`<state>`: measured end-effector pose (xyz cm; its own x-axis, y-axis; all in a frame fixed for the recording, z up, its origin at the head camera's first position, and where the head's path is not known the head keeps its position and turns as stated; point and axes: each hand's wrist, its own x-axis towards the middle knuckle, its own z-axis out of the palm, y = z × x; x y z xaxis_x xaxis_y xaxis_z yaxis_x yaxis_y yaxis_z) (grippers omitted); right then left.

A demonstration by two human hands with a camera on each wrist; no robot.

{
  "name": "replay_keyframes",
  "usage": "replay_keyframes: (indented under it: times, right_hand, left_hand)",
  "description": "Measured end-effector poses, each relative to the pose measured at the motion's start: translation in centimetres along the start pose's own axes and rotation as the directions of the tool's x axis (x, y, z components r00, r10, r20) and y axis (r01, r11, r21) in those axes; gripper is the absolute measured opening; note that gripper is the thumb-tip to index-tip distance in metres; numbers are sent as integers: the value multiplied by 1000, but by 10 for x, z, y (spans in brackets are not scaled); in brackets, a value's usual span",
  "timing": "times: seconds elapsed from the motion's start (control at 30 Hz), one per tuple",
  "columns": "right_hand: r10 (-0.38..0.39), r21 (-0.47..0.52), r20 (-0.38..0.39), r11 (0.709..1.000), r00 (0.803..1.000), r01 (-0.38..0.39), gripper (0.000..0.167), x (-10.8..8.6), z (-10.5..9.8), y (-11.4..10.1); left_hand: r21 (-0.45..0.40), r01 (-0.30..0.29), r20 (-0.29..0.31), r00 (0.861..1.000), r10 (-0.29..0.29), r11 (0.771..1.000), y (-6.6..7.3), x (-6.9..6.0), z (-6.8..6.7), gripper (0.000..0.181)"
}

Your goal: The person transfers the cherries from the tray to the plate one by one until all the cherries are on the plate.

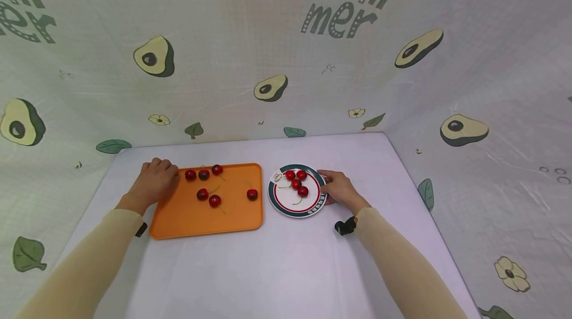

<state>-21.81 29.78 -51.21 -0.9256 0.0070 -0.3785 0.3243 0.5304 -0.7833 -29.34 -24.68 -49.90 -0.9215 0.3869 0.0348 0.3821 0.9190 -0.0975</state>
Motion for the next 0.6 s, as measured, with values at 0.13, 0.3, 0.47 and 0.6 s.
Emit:
replay_keyframes:
  times: [0.13,0.3,0.47,0.6]
  right_hand:
    - [-3,1,4,1000,1000,3,65,-1,0,0]
    - [-5,-13,2,1000,1000,5,65,-1,0,1]
    - [-4,-10,9,1000,1000,4,65,0,0,1]
    - [-11,-17,19,1000,1000,12,65,0,-1,-1]
  left_hand:
    - [9,-18,-24,1000,18,1000,-2,-2,-1,29]
    - [27,-63,-73,995,65,998,-2,-3,-4,26]
    - [35,-91,-117,989,94,995,8,0,-13,28]
    - [38,-119,-150,981,123,992,20,3,-22,28]
